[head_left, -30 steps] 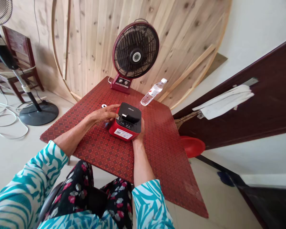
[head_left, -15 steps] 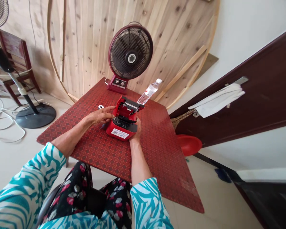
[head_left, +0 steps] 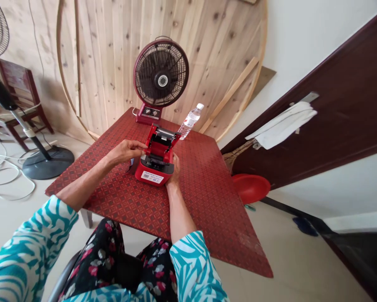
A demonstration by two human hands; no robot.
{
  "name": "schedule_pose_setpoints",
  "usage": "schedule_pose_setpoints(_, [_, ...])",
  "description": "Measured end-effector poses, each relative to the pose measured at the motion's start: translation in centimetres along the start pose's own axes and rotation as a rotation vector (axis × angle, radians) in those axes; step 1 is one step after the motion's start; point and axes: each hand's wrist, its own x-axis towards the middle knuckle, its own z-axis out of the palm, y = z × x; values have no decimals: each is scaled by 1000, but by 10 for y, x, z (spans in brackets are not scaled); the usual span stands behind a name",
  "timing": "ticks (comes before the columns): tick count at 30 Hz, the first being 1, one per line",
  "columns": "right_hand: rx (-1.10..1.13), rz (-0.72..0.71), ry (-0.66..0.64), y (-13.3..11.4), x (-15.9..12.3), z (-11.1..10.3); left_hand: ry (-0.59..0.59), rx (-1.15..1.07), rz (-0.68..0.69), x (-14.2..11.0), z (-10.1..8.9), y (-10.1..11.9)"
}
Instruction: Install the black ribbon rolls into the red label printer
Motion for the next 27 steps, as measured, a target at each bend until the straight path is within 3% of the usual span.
schedule_pose_setpoints(4, [17,29,-1,-3,0,2,123,398,233,6,-3,12])
schedule_pose_setpoints(6, [9,15,-12,-4,1,3,83,601,376,13,1,22])
schedule_pose_setpoints(8, [4,14,-20,-4,2,3,-42,767,463,26,10,32])
schedule_pose_setpoints(11, [19,38,-13,-3,3,4,-253,920,405,50,23,43])
schedule_pose_setpoints(14, [78,61,17,-1,4,6,-363,963,264,74,33,49])
schedule_pose_setpoints(18, [117,66,26,4,7,9,-398,970,171,90,38,49])
schedule_pose_setpoints(22, [136,88,29,7,9,9,-438,1019,126,89,40,46])
schedule_pose_setpoints(27, [117,90,33,1,6,8,-334,979,192,80,38,46])
